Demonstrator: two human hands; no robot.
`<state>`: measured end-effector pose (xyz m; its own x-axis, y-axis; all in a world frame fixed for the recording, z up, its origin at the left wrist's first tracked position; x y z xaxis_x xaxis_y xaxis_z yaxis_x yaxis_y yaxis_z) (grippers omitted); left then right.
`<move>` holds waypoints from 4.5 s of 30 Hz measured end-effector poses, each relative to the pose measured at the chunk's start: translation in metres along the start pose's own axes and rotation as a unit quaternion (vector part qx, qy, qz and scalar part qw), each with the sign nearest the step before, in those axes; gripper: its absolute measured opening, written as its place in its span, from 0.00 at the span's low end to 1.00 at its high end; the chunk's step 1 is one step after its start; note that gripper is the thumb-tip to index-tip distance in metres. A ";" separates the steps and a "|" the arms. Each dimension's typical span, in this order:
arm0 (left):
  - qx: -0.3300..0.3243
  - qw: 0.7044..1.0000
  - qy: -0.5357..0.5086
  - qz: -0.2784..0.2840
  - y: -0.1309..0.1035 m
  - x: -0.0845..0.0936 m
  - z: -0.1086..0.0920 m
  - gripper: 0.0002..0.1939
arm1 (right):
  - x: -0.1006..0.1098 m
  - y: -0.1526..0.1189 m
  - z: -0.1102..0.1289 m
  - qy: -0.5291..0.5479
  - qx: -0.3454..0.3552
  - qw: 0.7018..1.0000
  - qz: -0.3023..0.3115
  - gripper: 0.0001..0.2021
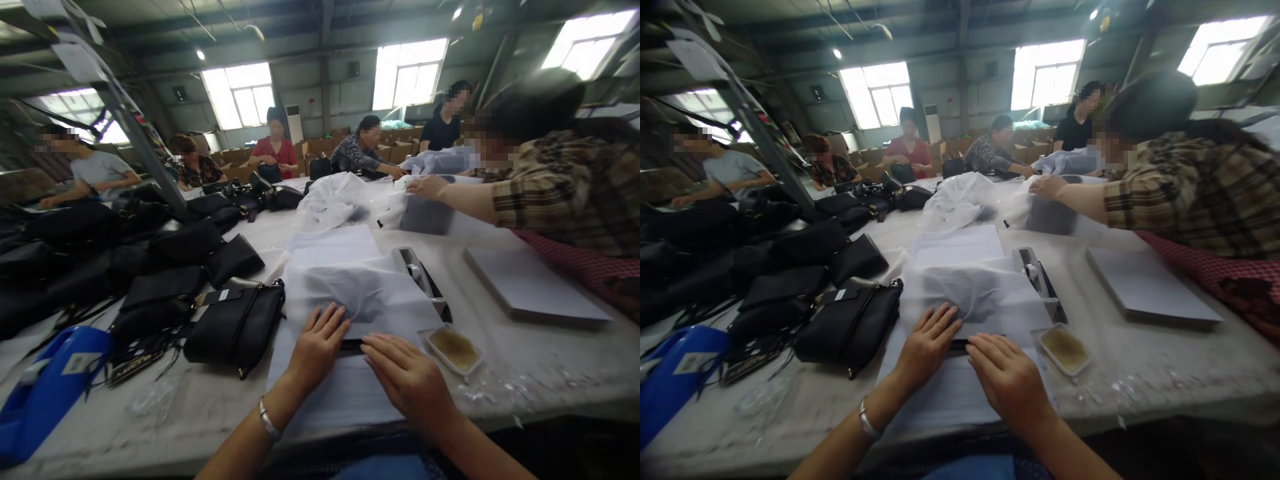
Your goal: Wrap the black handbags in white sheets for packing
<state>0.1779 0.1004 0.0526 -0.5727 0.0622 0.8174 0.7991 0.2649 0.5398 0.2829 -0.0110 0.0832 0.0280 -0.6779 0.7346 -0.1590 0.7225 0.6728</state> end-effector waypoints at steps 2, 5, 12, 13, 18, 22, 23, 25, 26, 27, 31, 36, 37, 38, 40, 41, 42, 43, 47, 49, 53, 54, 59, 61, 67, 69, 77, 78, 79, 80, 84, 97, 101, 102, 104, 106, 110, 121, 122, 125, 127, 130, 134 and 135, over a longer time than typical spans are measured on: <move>0.013 0.999 -0.037 0.010 -0.002 0.005 -0.002 0.18 | -0.004 0.017 0.001 0.002 0.020 1.000 -0.011 0.17; 0.045 0.997 -0.066 -0.002 -0.008 0.020 0.008 0.22 | -0.037 0.037 -0.009 -0.032 0.017 0.999 0.036 0.22; 0.262 0.955 0.130 -0.050 -0.077 0.055 0.105 0.24 | -0.092 0.029 -0.019 -0.054 0.016 0.993 0.104 0.29; 0.273 0.951 0.140 -0.035 -0.087 0.055 0.118 0.26 | -0.092 0.027 -0.019 -0.052 0.015 0.993 0.104 0.29; 0.357 0.921 0.155 -0.022 -0.114 0.068 0.159 0.33 | -0.088 0.029 -0.018 -0.045 0.011 0.992 0.116 0.29; 0.352 0.923 0.098 -0.124 -0.091 0.087 0.147 0.30 | -0.088 0.029 -0.018 -0.052 0.015 0.991 0.122 0.29; 0.330 0.930 0.074 -0.144 -0.080 0.089 0.141 0.29 | -0.089 0.029 -0.017 -0.055 0.016 0.991 0.123 0.29; 0.288 0.945 0.043 -0.152 -0.060 0.088 0.134 0.27 | -0.089 0.028 -0.016 -0.060 0.019 0.991 0.121 0.29; 0.279 0.950 0.046 -0.134 -0.052 0.085 0.136 0.26 | -0.089 0.027 -0.016 -0.061 0.021 0.991 0.119 0.30; 0.280 0.952 0.058 -0.105 -0.046 0.081 0.141 0.26 | -0.089 0.027 -0.016 -0.063 0.024 0.991 0.115 0.30; 0.315 0.944 0.102 0.002 -0.048 0.071 0.180 0.29 | -0.089 0.026 -0.016 -0.065 0.026 0.992 0.101 0.29; 0.325 0.939 0.113 0.018 -0.072 0.088 0.203 0.29 | -0.090 0.022 -0.019 -0.058 0.022 0.994 0.093 0.28; 0.329 0.937 0.118 0.014 -0.076 0.092 0.203 0.30 | -0.090 0.022 -0.019 -0.057 0.022 0.994 0.091 0.28; 0.336 0.934 0.123 0.009 -0.080 0.095 0.203 0.31 | -0.090 0.021 -0.019 -0.056 0.021 0.994 0.090 0.28; 0.353 0.925 0.140 -0.014 -0.088 0.102 0.200 0.34 | -0.090 0.021 -0.019 -0.054 0.022 0.994 0.089 0.27; 0.363 0.919 0.151 -0.030 -0.091 0.105 0.198 0.35 | -0.090 0.021 -0.020 -0.053 0.022 0.994 0.088 0.27; 0.373 0.912 0.163 -0.049 -0.094 0.106 0.196 0.35 | -0.090 0.021 -0.020 -0.052 0.023 0.995 0.087 0.27; 0.383 0.905 0.176 -0.065 -0.097 0.107 0.195 0.35 | -0.090 0.020 -0.020 -0.051 0.025 0.995 0.087 0.27; 0.428 0.878 0.206 -0.063 -0.107 0.098 0.197 0.34 | -0.091 0.019 -0.022 -0.048 0.033 0.994 0.093 0.27; 0.450 0.868 0.208 -0.043 -0.113 0.094 0.201 0.34 | -0.090 0.019 -0.023 -0.049 0.035 0.993 0.098 0.27; 0.473 0.858 0.198 -0.023 -0.120 0.102 0.203 0.35 | -0.085 0.019 -0.022 -0.048 0.030 0.992 0.112 0.27; 0.474 0.860 0.187 -0.025 -0.117 0.105 0.199 0.35 | -0.084 0.018 -0.020 -0.047 0.029 0.992 0.116 0.27; 0.291 0.950 -0.001 -0.109 -0.052 0.103 0.114 0.32 | -0.085 0.018 -0.004 -0.039 0.023 0.991 0.126 0.26; 0.196 0.976 -0.073 -0.066 -0.019 0.082 0.070 0.27 | -0.086 0.021 -0.001 -0.034 0.010 0.992 0.124 0.25; 0.110 0.990 -0.073 0.056 0.026 0.021 0.032 0.27 | -0.061 0.024 -0.010 0.012 -0.033 0.997 0.065 0.25; 0.117 0.988 -0.064 0.079 0.029 0.011 0.043 0.28 | -0.041 0.013 -0.012 0.044 -0.045 0.998 0.017 0.25; 0.138 0.981 -0.106 0.090 0.048 0.009 0.080 0.29 | -0.029 -0.037 -0.007 0.073 -0.066 0.995 0.030 0.17; 0.139 0.979 -0.110 0.095 0.052 0.009 0.083 0.30 | -0.031 -0.036 -0.007 0.056 -0.066 0.996 0.031 0.17; 0.140 0.978 -0.113 0.102 0.054 0.010 0.087 0.30 | -0.033 -0.034 -0.007 0.035 -0.066 0.997 0.032 0.17; 0.141 0.977 -0.116 0.111 0.057 0.010 0.089 0.31 | -0.035 -0.031 -0.008 0.014 -0.068 0.997 0.035 0.17; 0.131 0.974 -0.130 0.132 0.063 0.013 0.094 0.33 | -0.045 -0.017 -0.013 -0.050 -0.081 0.993 0.068 0.18; 0.125 0.984 -0.070 0.102 0.087 0.015 0.119 0.23 | -0.070 0.002 -0.031 -0.086 -0.066 0.994 0.033 0.21; 0.094 0.983 -0.119 0.103 0.102 0.021 0.120 0.21 | -0.080 0.013 -0.038 -0.105 -0.078 0.991 0.028 0.22; 0.084 0.982 -0.129 0.112 0.103 0.020 0.118 0.21 | -0.083 0.015 -0.039 -0.109 -0.081 0.990 0.029 0.23; 0.073 0.981 -0.127 0.126 0.103 0.018 0.116 0.21 | -0.090 0.020 -0.041 -0.115 -0.089 0.989 0.031 0.23; 0.076 0.983 -0.111 0.128 0.101 0.015 0.118 0.23 | -0.095 0.024 -0.044 -0.125 -0.101 0.987 0.030 0.23; 0.080 0.986 -0.084 0.119 0.095 0.008 0.122 0.26 | -0.103 0.033 -0.049 -0.149 -0.122 0.981 0.030 0.24; 0.076 0.992 -0.051 0.087 0.073 -0.009 0.103 0.26 | -0.104 0.037 -0.052 -0.126 -0.112 0.985 0.037 0.19; 0.077 0.992 -0.050 0.081 0.072 -0.009 0.102 0.26 | -0.099 0.035 -0.051 -0.113 -0.107 0.987 0.033 0.17; 0.087 0.994 -0.041 0.059 0.070 -0.006 0.098 0.25 | -0.085 0.033 -0.049 -0.082 -0.104 0.991 0.011 0.14; 0.096 0.994 -0.033 0.047 0.069 -0.005 0.096 0.26 | -0.082 0.036 -0.050 -0.080 -0.100 0.992 0.013 0.20; 0.098 0.994 -0.031 0.041 0.066 -0.005 0.095 0.32 | -0.092 0.042 -0.056 -0.076 -0.098 0.991 0.058 0.39; 0.101 0.993 -0.033 0.042 0.054 -0.008 0.104 0.43 | -0.111 0.041 -0.079 -0.033 -0.169 0.981 0.092 0.54; 0.109 0.993 -0.035 0.038 0.049 -0.010 0.109 0.44 | -0.115 0.038 -0.085 -0.016 -0.199 0.976 0.093 0.56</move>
<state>0.2032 0.2180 0.0490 -0.5291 0.1556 0.8341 0.7865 0.4590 0.4133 0.3572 0.1059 0.0321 0.0023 -0.5287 0.8488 0.2367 0.8250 0.5132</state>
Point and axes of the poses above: each hand's wrist, its own y-axis towards the middle knuckle, its own x-axis out of the back of the hand, z = x × y, the point moved 7 cm from there along y, towards the middle knuckle, and after that the axes turned 13 degrees about -y, right-handed, at the moved point
